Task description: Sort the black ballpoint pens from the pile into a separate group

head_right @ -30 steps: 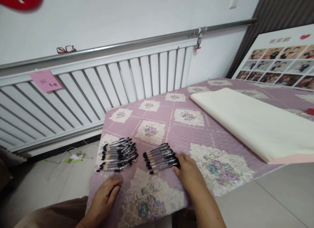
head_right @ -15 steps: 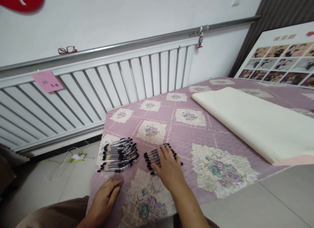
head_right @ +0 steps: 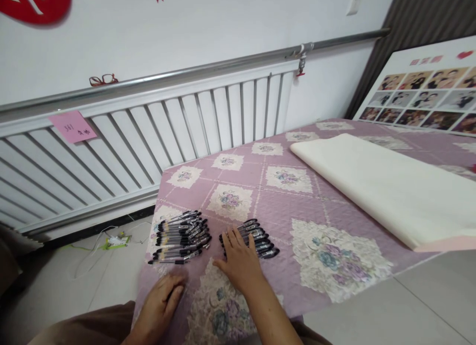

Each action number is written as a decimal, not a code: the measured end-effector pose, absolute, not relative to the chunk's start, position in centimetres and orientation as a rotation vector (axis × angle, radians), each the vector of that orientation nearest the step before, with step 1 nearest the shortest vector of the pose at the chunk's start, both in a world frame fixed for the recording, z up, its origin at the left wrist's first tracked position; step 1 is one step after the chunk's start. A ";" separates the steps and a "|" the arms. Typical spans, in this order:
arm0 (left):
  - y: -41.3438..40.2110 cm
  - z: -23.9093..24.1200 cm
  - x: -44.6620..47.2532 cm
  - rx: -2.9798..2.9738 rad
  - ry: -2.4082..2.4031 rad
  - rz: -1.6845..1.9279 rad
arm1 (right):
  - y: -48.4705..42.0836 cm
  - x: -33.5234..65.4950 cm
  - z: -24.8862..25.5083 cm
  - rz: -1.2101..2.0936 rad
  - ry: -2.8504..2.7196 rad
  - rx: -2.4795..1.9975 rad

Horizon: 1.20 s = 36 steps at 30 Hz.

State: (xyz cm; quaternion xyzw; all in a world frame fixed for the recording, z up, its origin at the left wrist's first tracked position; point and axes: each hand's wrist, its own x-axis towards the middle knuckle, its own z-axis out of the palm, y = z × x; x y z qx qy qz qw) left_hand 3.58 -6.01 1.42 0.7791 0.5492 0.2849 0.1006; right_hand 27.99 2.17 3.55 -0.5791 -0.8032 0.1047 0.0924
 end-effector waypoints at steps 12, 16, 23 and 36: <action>-6.1 1.6 3.7 2.264 1.612 0.829 | 2.2 28.0 2.3 0.272 -2.370 -1.729; -6.1 1.5 3.6 2.256 1.607 0.821 | 2.3 28.0 2.2 0.229 -2.352 -1.697; -6.0 1.2 3.6 2.263 1.622 0.828 | 1.8 27.7 3.4 0.070 -2.235 -1.642; -5.8 0.4 3.7 2.304 1.949 0.844 | 1.0 22.4 3.6 0.290 -2.286 -1.267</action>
